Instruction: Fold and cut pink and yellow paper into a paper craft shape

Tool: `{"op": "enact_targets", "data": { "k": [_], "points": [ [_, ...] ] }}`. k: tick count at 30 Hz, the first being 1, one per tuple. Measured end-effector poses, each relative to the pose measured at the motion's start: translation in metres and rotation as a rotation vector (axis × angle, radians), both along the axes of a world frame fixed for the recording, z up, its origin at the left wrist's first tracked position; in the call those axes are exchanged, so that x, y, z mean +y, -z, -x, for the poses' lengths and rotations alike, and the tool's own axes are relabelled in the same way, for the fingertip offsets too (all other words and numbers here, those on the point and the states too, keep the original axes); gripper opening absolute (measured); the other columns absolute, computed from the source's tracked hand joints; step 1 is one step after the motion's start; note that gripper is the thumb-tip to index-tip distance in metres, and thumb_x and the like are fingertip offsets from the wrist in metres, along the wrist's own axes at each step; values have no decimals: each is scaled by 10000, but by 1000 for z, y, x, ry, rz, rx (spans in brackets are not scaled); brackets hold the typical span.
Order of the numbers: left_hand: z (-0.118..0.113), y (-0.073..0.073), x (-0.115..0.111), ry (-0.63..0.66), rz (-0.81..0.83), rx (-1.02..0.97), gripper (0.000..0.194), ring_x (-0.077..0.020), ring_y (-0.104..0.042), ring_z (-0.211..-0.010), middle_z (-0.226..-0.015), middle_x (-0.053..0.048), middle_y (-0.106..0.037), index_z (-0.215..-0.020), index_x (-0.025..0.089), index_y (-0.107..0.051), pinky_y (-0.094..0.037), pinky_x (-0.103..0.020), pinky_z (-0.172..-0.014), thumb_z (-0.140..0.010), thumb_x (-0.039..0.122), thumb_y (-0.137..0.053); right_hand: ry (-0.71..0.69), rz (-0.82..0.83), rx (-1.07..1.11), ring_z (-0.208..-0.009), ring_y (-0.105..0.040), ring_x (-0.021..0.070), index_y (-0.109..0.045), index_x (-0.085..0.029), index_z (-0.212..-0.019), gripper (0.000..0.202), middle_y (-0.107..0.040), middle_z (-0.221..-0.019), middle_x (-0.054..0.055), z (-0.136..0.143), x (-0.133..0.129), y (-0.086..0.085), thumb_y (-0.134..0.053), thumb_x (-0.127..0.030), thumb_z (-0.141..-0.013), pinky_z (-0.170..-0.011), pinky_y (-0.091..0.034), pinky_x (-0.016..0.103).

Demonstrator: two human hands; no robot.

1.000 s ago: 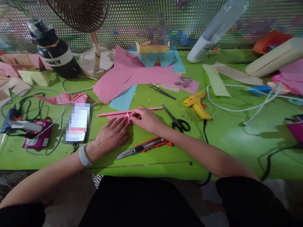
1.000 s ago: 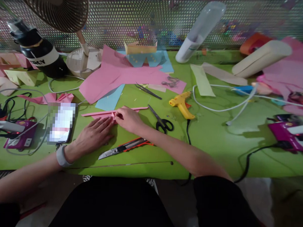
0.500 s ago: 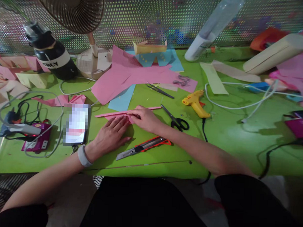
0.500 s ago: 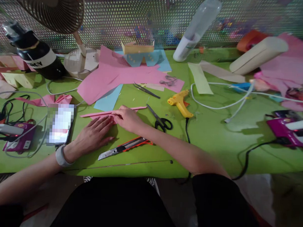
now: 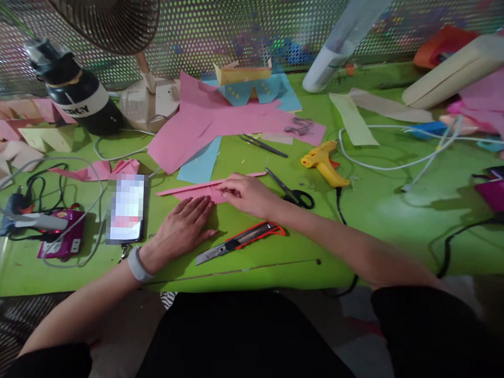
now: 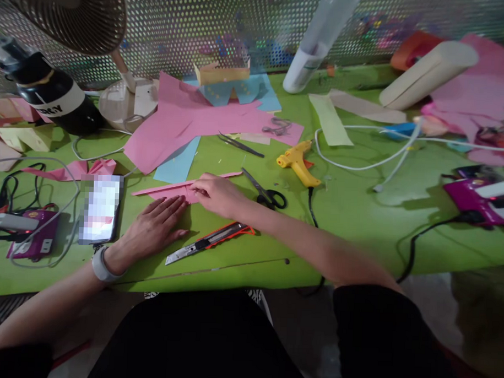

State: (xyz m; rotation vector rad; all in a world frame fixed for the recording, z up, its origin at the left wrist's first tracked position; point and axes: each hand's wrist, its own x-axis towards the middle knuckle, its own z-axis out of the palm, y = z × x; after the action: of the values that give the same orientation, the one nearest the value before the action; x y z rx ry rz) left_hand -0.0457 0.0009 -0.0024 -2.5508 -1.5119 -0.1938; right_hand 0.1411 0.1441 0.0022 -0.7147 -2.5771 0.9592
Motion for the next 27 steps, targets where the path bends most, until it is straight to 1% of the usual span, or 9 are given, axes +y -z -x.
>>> {"op": "enact_targets", "data": {
  "k": [2, 4, 8, 11, 13, 17, 21, 24, 27],
  "points": [
    [3, 0, 0, 17, 18, 1, 648, -286, -536, -1314, -1403, -189, -566, -1393, 17, -492, -437, -434, -1087, -1031, 521, -309, -37, -119, 3, -899, -603, 182, -721, -149, -1068, 264, -670, -1061, 99, -8, -4, 1, -497, -154, -929, -775, -482, 330],
    [4, 0, 0, 20, 39, 7, 664, -280, -524, -1328, -1427, -188, -541, -1400, 11, -484, -435, -429, -1096, -1031, 529, -293, -72, -238, -14, -975, -592, 209, -718, -146, -1057, 274, -665, -1093, 109, -14, -10, 2, -470, -144, -941, -816, -495, 359],
    [7, 0, 1, 17, 63, 15, 656, -266, -498, -1354, -1469, -172, -493, -1424, 31, -465, -423, -438, -1113, -1035, 524, -274, -136, -442, -54, -1044, -560, 243, -695, -96, -1118, 311, -656, -1111, 144, -21, -19, 5, -431, -100, -954, -847, -516, 387],
    [9, 0, 1, 23, 70, 2, 659, -270, -491, -1359, -1475, -174, -483, -1436, 30, -448, -418, -449, -1119, -1032, 525, -290, -191, -551, -53, -1082, -539, 257, -664, -51, -1178, 334, -645, -1141, 169, -23, -20, 8, -438, -60, -933, -909, -512, 407],
    [9, 0, 1, 26, 72, -13, 652, -272, -485, -1364, -1478, -174, -481, -1453, 38, -428, -413, -457, -1122, -1027, 520, -321, -204, -581, -42, -1095, -530, 259, -653, -46, -1195, 340, -638, -1155, 172, -24, -19, 10, -448, -51, -923, -939, -505, 418],
    [9, 0, 2, 29, 59, -26, 653, -275, -487, -1362, -1481, -171, -479, -1470, 44, -402, -417, -466, -1116, -1017, 514, -371, -188, -581, -43, -1103, -525, 251, -649, -72, -1204, 341, -634, -1167, 154, -24, -18, 11, -448, -52, -929, -956, -498, 414],
    [9, 1, 2, 32, 47, -25, 654, -269, -485, -1364, -1484, -164, -478, -1475, 53, -395, -410, -458, -1122, -1014, 518, -380, -186, -567, -53, -1103, -523, 253, -647, -80, -1208, 337, -634, -1177, 152, -24, -19, 11, -439, -68, -944, -959, -497, 422],
    [9, 2, 2, 28, 46, -27, 660, -260, -477, -1371, -1489, -155, -473, -1499, 75, -362, -393, -445, -1136, -1013, 521, -382, -183, -556, -59, -1114, -518, 254, -644, -83, -1216, 341, -628, -1189, 152, -24, -19, 11, -442, -67, -942, -958, -495, 426],
    [9, 2, 2, 26, 44, -30, 685, -268, -458, -1384, -1504, -162, -451, -1512, 66, -330, -376, -454, -1145, -1011, 531, -378, -186, -537, -68, -1121, -513, 258, -639, -76, -1224, 344, -621, -1201, 160, -24, -20, 11, -452, -62, -936, -952, -494, 435]
  ]
}}
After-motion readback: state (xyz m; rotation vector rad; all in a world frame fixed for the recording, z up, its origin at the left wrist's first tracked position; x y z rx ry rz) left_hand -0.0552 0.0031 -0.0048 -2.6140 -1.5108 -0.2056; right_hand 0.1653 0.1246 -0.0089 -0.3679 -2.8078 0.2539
